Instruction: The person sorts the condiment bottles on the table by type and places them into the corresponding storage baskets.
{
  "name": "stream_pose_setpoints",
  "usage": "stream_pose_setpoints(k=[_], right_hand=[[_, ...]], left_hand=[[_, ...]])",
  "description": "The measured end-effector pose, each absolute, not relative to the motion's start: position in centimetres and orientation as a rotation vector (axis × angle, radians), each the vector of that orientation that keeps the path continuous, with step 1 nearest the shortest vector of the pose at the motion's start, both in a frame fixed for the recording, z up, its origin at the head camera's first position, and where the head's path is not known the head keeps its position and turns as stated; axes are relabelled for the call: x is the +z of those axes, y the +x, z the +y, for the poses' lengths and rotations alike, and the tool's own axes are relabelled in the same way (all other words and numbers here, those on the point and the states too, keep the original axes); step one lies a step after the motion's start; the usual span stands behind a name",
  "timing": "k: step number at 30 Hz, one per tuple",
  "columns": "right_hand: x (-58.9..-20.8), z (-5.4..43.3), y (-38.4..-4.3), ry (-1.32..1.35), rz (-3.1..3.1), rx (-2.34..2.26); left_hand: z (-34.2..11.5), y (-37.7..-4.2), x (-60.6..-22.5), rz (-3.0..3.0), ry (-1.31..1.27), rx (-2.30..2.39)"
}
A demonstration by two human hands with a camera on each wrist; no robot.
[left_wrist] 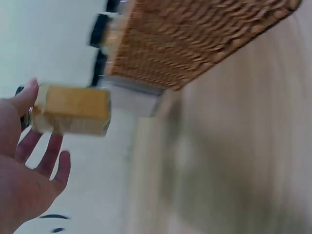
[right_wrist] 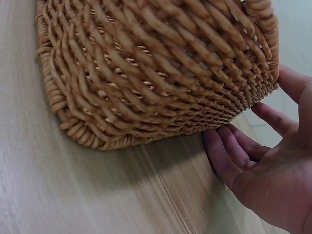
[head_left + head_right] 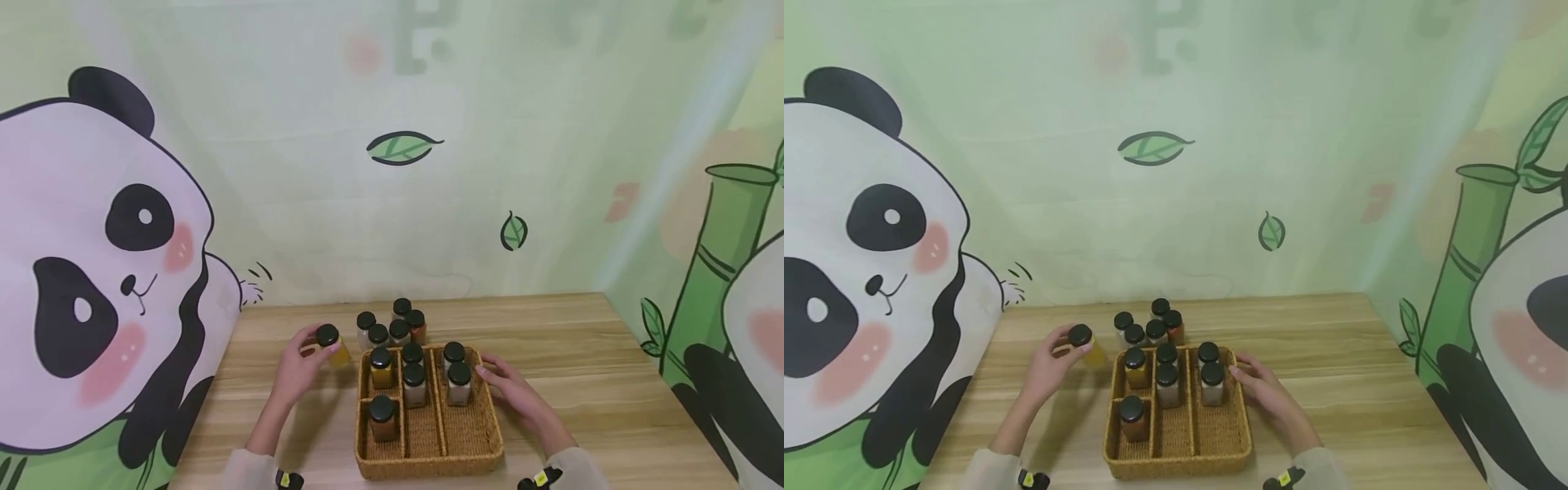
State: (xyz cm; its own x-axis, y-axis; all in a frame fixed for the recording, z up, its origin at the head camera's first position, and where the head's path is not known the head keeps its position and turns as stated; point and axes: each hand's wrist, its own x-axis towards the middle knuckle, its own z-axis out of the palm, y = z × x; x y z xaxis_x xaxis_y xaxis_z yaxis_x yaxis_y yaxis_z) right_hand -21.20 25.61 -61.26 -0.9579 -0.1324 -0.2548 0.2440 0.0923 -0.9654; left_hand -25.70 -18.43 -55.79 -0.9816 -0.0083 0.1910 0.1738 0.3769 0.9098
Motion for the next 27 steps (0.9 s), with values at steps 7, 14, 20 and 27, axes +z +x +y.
stream_pose_setpoints(k=[7, 14, 20, 27], right_hand=[[-61.4, 25.9, -21.0, 0.138, 2.103, -1.943], [-61.3, 26.1, -21.2, 0.139, 2.100, -1.935], [-61.3, 26.0, -21.0, 0.140, 2.105, -1.928], [-61.4, 25.8, -21.2, 0.127, 2.118, -1.924]], left_hand=[[-18.0, -23.7, -51.4, -2.543, -0.426, -1.573], [-15.9, -22.3, -49.5, -2.602, -0.577, -1.579], [-14.3, -22.0, -50.8, -2.616, -0.656, -1.579], [-13.4, -22.0, -53.0, -2.584, -0.715, -1.595]])
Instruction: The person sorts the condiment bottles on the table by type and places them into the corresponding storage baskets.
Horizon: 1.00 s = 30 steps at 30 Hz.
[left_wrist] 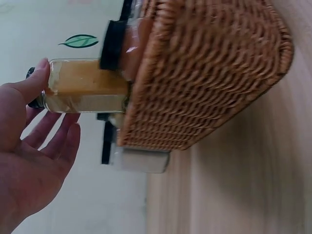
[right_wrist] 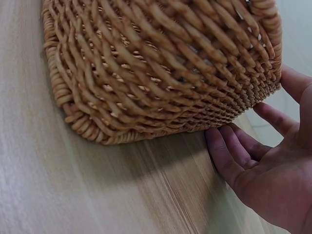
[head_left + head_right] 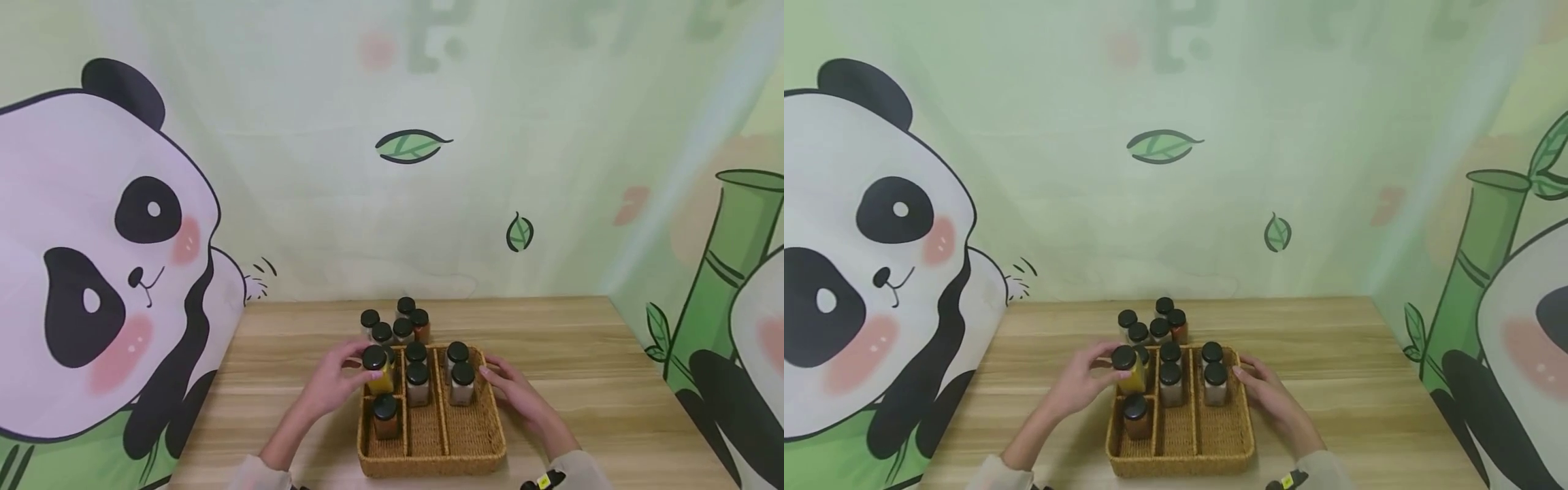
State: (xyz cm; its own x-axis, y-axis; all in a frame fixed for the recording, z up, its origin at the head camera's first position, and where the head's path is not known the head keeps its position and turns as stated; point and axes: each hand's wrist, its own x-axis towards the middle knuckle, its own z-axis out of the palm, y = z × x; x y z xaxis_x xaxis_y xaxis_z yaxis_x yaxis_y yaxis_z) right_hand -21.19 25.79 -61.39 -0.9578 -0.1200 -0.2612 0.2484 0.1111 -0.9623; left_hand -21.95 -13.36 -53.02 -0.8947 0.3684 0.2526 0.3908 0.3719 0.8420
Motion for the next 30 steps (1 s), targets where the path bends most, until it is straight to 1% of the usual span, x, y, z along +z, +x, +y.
stream_pose_setpoints(k=[9, 19, 30], right_hand=[[-61.4, 25.6, -21.3, 0.115, 2.132, -1.912], [-61.6, 25.7, -21.3, 0.129, 2.119, -1.930], [-61.1, 25.7, -21.2, 0.125, 2.101, -1.925]], left_hand=[[-12.3, -21.8, -55.0, -2.600, -0.657, -1.579], [-11.7, -21.3, -57.0, -2.600, -0.589, -1.460], [-11.7, -21.4, -58.7, -2.599, -0.668, -1.307]])
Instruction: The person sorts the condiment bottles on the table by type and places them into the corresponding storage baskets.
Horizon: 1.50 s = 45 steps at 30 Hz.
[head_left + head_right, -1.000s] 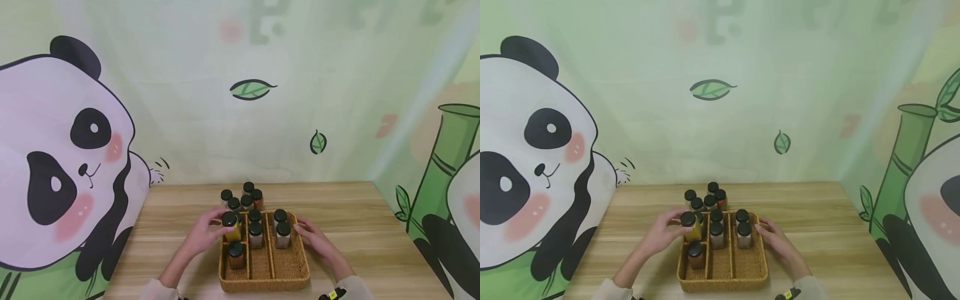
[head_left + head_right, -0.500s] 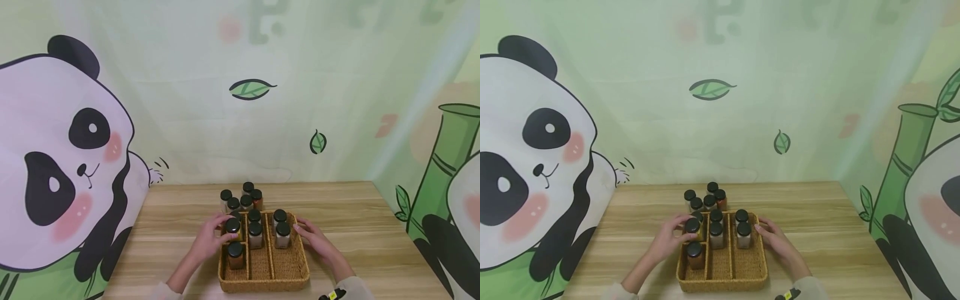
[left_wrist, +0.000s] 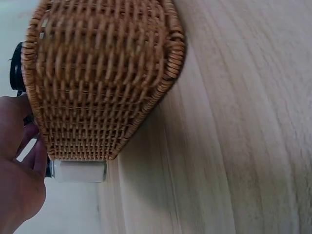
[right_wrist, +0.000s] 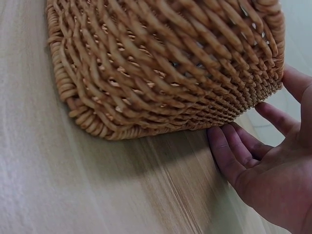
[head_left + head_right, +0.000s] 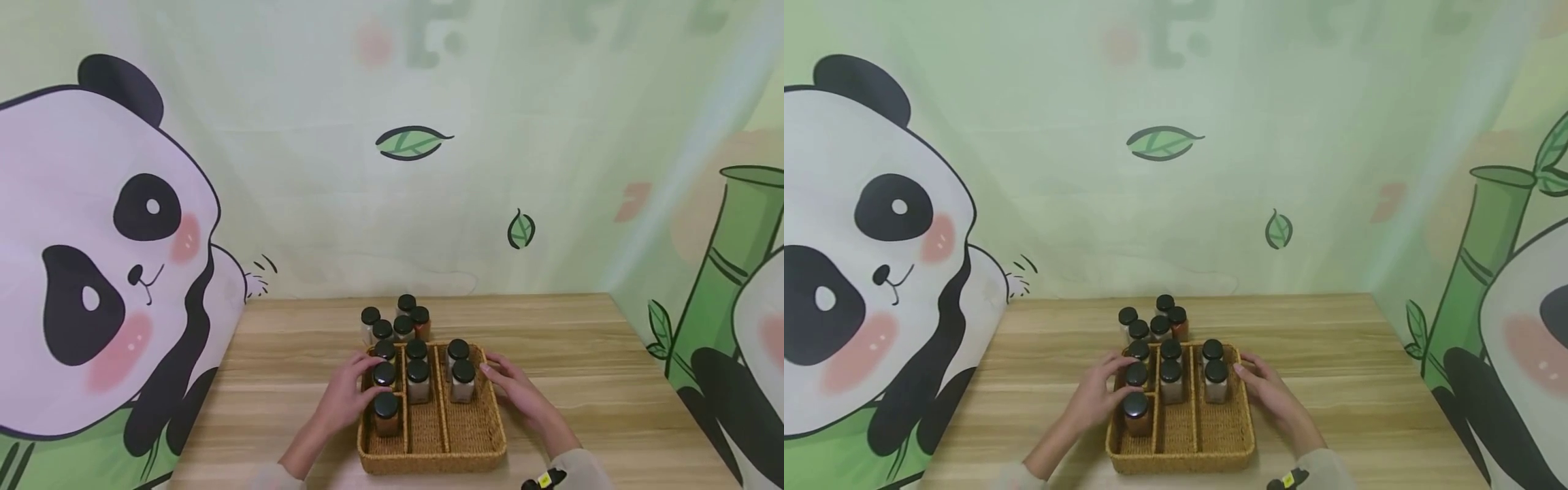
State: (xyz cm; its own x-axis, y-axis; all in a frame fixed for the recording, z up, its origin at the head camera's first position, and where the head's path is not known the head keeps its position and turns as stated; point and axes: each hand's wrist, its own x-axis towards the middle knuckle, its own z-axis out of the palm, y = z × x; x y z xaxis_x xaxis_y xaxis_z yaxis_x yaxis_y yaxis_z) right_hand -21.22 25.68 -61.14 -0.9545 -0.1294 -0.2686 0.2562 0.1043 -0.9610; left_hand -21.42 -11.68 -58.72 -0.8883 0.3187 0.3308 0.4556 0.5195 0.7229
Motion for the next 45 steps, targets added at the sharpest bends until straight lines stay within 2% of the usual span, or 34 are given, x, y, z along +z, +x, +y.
stream_pose_setpoints(k=[13, 27, 45], right_hand=[[-60.7, 25.6, -21.4, 0.114, 2.112, -1.913], [-61.4, 25.9, -21.2, 0.119, 2.078, -1.935], [-61.2, 26.0, -21.3, 0.106, 2.075, -1.935]], left_hand=[[-12.1, -21.9, -58.7, -2.577, -0.826, -1.112], [-12.4, -22.3, -58.0, -2.683, -0.757, -1.266], [-12.5, -22.6, -56.6, -2.764, -0.871, -1.021]])
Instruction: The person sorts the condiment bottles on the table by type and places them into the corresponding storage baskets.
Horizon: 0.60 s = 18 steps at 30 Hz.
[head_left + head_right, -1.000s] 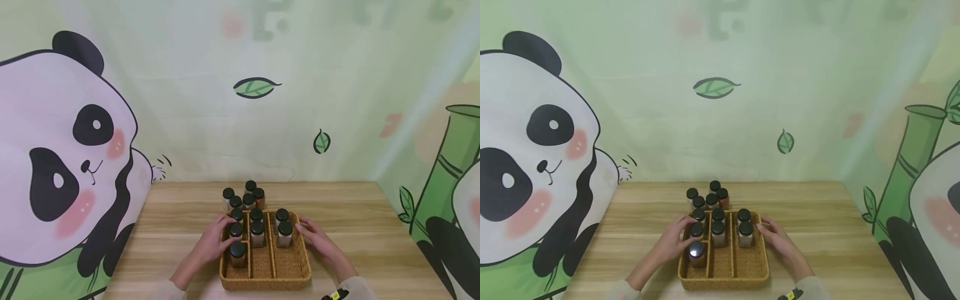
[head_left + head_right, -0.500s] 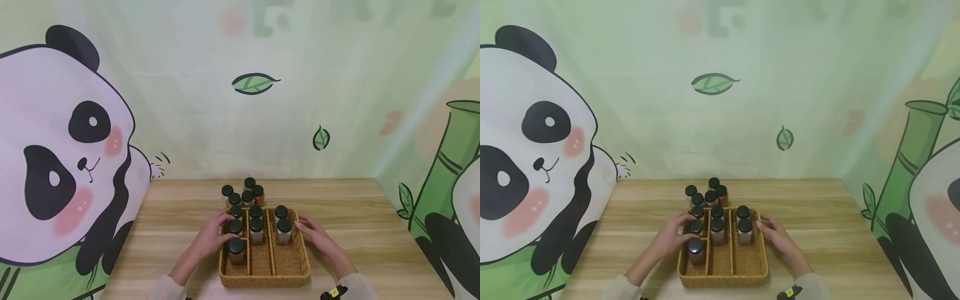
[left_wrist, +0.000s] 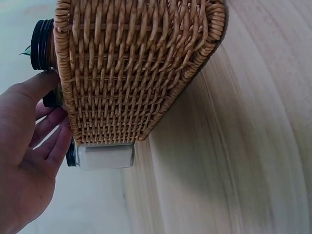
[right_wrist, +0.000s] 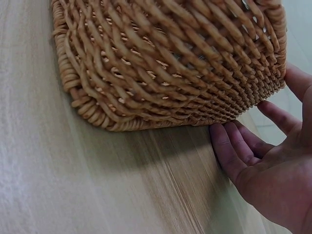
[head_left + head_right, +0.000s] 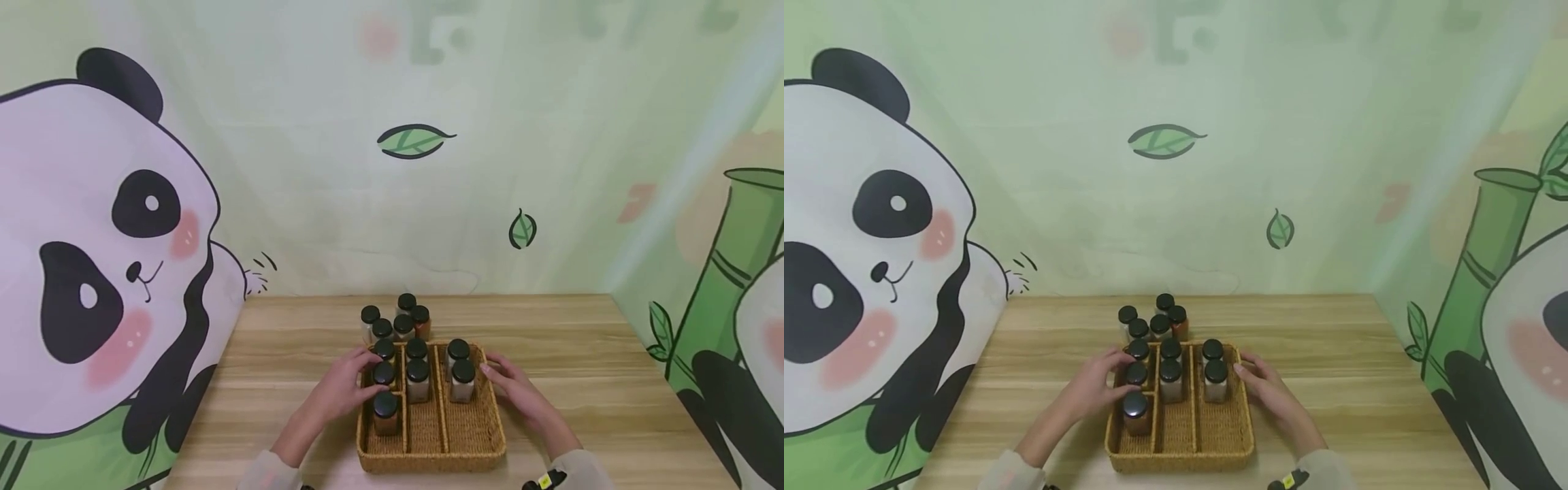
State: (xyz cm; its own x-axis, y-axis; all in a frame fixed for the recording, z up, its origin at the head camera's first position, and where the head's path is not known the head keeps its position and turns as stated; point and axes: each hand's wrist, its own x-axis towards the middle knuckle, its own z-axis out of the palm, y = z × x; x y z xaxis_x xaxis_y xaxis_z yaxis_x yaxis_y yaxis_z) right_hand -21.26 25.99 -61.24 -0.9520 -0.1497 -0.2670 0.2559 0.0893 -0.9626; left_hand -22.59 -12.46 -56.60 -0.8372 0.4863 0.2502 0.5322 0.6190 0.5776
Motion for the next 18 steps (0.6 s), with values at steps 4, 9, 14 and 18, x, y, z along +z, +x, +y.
stream_pose_setpoints(k=[4, 9, 14, 18], right_hand=[[-61.3, 25.8, -21.2, 0.111, 2.077, -1.932], [-61.3, 25.8, -21.2, 0.103, 2.081, -1.919], [-61.2, 25.8, -21.3, 0.099, 2.096, -1.915], [-61.3, 25.9, -21.2, 0.092, 2.097, -1.910]], left_hand=[[-12.7, -22.5, -56.3, -2.815, -0.838, -1.078], [-13.9, -22.5, -55.4, -2.833, -0.742, -1.286], [-15.3, -22.6, -54.4, -2.779, -0.591, -1.429], [-16.2, -23.5, -54.7, -2.697, -0.508, -1.463]])
